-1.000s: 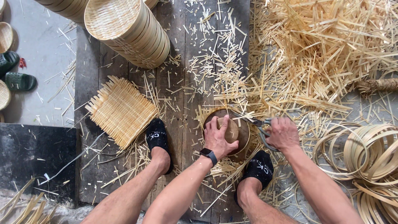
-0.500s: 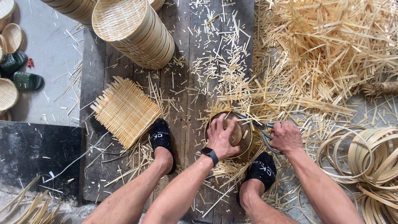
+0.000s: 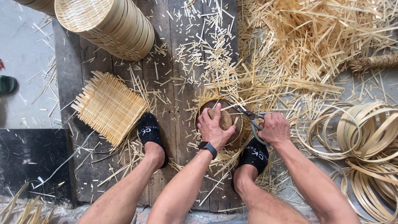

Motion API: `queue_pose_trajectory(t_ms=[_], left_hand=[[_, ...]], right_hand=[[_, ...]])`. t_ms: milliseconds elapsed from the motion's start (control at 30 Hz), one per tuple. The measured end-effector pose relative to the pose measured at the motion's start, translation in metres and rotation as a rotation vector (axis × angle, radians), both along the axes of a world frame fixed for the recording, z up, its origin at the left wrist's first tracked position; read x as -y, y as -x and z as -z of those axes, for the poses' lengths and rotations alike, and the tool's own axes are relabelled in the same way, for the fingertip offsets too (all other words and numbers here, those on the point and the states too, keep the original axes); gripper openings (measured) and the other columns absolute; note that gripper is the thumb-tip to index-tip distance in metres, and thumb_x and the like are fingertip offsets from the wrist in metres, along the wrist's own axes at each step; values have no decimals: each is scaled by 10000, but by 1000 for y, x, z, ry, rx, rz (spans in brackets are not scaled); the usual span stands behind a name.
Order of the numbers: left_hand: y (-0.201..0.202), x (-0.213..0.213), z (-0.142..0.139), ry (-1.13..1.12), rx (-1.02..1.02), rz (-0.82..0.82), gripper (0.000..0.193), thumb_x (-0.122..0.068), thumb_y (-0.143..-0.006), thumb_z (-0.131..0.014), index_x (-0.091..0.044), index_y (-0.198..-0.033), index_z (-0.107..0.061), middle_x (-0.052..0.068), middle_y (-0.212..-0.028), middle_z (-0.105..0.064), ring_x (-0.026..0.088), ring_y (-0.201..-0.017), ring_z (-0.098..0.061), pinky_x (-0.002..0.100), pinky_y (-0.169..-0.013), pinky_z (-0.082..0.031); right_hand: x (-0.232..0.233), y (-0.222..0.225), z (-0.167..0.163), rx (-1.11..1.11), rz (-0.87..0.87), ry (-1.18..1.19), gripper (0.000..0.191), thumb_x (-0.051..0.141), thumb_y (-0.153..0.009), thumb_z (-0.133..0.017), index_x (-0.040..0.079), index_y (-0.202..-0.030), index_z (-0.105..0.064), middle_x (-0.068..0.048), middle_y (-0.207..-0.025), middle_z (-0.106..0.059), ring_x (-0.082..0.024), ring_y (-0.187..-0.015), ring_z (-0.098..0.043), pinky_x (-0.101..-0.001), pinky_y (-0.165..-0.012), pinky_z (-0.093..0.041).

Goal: The person sits on the floor weaving flat woven bamboo mats into round basket bottoms. They press a woven mat over a round wooden mold, tuck and secure bamboo strips around the rim, trim excess strips with scissors, and place finished round woven bases onto a stack of completed baskets.

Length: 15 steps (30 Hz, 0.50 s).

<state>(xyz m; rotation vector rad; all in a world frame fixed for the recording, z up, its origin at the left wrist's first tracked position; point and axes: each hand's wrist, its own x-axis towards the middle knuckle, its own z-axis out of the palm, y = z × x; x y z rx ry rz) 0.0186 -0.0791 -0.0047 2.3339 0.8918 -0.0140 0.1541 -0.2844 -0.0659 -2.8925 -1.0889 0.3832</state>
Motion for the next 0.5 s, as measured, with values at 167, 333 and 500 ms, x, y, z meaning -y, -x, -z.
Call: queue_pose_trajectory(t_ms=[167,333,500], left_hand=[[0,-6,-1,10,-64,58,1016,-414,-597,-887,-260,-1502,-452,214,-1430,-362,436,-1301,-376,579,-1047,-378],[0,-18,-4,-44,-26,228,1007,-397,-570,-891,-283,-1479,-474,212,-1427,-385,443,-1284,-400,581,-1037,-392],[0,-24,-7,-56,-43,333,1015,-363,-535,-887,-305,-1467,-489,188,-1402,-415,416,-1283,-419,564,-1014,-404]], right_hand=[[3,-20,5,47,-96,-145,335,327,-776,-745,44,-919,-635,-149,-858,-648,-281,-802,-636,-407,-721,-540],[-12,-25,0,133,-167,-10,325,311,-701,-735,38,-845,-630,-121,-811,-639,-243,-767,-636,-363,-737,-558],[-3,-32,-9,85,-165,-31,348,343,-751,-745,30,-856,-635,-131,-830,-627,-259,-810,-635,-369,-757,-551]])
